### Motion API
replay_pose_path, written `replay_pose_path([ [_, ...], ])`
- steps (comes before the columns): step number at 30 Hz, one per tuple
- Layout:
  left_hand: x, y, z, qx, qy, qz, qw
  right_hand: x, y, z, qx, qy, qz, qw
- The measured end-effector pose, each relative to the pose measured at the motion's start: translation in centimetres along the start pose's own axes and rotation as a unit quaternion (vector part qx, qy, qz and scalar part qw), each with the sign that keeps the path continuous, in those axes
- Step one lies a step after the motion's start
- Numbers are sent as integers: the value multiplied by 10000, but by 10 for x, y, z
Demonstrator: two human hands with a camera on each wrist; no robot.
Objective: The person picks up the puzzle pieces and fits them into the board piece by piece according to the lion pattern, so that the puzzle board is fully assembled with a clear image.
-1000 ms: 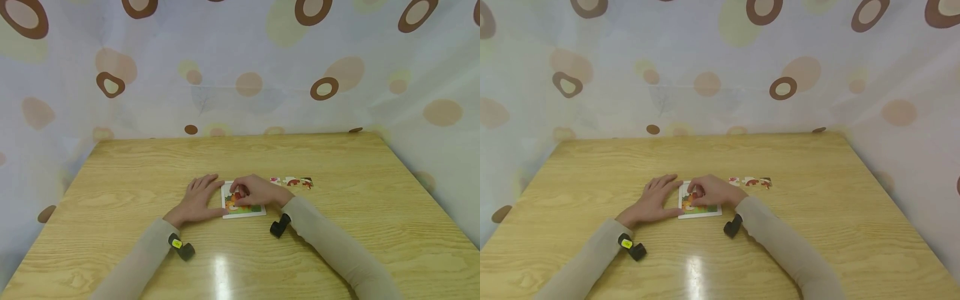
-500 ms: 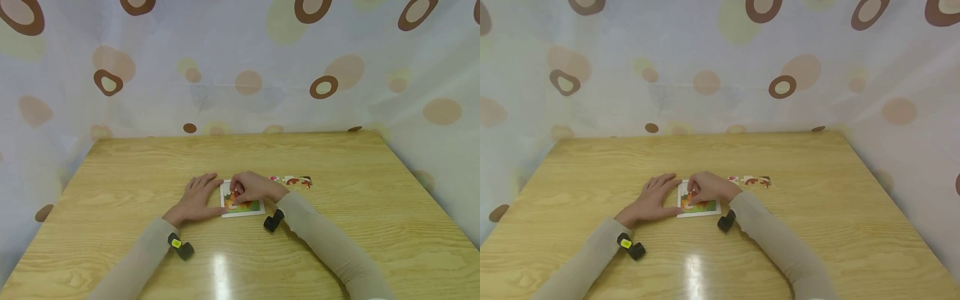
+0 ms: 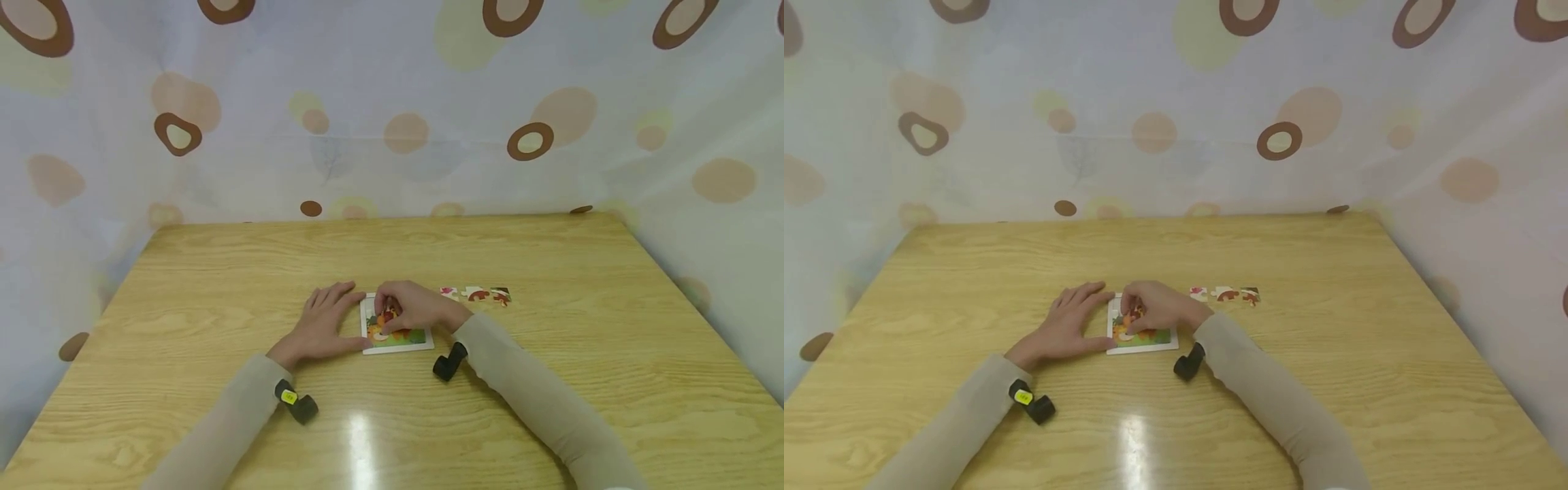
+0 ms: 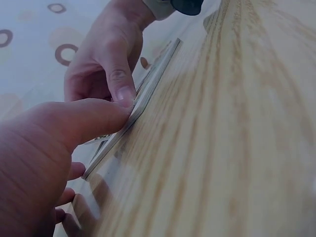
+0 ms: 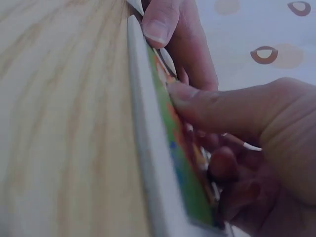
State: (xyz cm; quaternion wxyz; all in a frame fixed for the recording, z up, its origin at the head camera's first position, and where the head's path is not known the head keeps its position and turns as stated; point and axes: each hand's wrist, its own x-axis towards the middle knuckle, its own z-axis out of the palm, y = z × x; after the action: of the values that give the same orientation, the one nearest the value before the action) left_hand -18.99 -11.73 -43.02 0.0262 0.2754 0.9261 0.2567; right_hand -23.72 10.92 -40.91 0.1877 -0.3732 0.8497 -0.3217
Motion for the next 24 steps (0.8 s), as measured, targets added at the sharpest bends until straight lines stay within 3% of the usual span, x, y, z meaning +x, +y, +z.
replay_pose_path([
  [6, 0, 1, -1, 11, -6, 14, 10000, -5, 5, 5, 487, 306, -51, 9983],
  [19, 0, 2, 1, 24, -16, -5, 10000, -11, 11, 13, 749, 607, -417, 9945],
  [24, 0, 2, 1, 64, -17, -40, 10000, -12, 11, 14, 544, 628, -686, 9942],
])
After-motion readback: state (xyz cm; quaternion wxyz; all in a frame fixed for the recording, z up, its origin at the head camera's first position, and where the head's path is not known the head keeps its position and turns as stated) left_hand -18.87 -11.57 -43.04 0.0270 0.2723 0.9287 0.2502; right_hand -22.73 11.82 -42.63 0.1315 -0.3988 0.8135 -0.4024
